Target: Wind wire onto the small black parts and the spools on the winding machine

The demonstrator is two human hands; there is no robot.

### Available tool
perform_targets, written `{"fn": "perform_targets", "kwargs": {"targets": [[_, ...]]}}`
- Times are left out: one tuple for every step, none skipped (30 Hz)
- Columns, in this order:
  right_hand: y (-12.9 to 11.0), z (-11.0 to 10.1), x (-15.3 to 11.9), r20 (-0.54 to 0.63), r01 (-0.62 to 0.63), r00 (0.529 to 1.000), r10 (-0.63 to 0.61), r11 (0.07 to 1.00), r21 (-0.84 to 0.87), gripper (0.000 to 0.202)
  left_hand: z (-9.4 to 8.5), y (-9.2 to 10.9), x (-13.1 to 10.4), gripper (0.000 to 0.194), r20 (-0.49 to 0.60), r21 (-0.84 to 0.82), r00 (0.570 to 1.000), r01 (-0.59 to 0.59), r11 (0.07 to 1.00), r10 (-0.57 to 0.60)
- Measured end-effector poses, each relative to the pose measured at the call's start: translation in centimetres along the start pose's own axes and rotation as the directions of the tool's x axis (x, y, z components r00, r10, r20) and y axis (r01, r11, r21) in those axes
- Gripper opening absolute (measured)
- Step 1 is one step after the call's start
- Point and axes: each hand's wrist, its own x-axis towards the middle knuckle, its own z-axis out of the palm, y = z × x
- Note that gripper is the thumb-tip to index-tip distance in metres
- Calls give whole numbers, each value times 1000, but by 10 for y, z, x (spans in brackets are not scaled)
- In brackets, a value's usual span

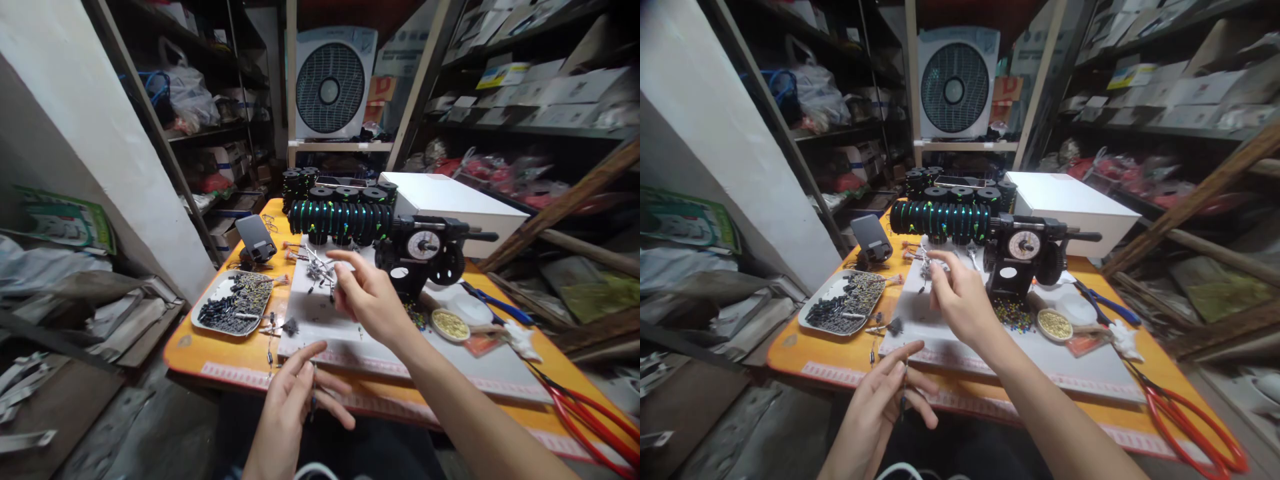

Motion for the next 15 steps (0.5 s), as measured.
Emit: {"fn": "perform_targets", "kwargs": {"targets": [[1,0,6,-40,43,998,-46,997,-62,34,-2,-1,1,41,-3,18,1000,6,1000,-6],[1,1,12,-51,66,996,-72,992,-104,35,-4,-3,2,47,-7,31,1000,9,999,-9],[3,2,19,-44,77,996,-83,989,-127,34,-7,-4,1,51,-16,49,1000,2,999,-2],[4,5,25,-26,80,996,-84,988,-135,32,-9,-6,0,54,-32,80,999,-13,997,16],[5,7,30,-6,78,997,-79,988,-134,28,-11,-7,-2,57,-55,130,998,-33,991,41],[7,9,35,13,75,997,-74,989,-128,23,-13,-7,-5,58,-82,201,994,-53,978,71],[7,10,38,27,73,997,-70,990,-122,19,-15,-7,-9,59,-108,287,989,-66,956,101],[8,10,39,32,71,997,-67,991,-114,19,-16,-5,-14,58,-129,380,983,-72,922,130],[7,10,38,30,68,997,-65,992,-102,23,-17,-2,-18,56,-143,476,977,-75,877,161],[6,9,35,28,64,998,-62,994,-86,26,-18,3,-22,53,-148,569,969,-79,819,197],[4,7,31,29,57,998,-56,996,-63,29,-17,8,-25,48,-144,654,961,-87,751,236],[1,4,25,39,47,998,-46,998,-33,31,-17,14,-26,41,-134,727,949,-100,680,284],[-2,0,19,57,33,998,-33,999,0,32,-15,20,-26,34,-120,787,933,-119,605,340],[-6,-3,13,82,19,996,-21,999,28,32,-12,25,-24,27,-99,833,912,-143,535,398],[-9,-7,7,113,-3,994,-5,998,65,32,-8,31,-20,23,-72,863,888,-173,475,454]]}}
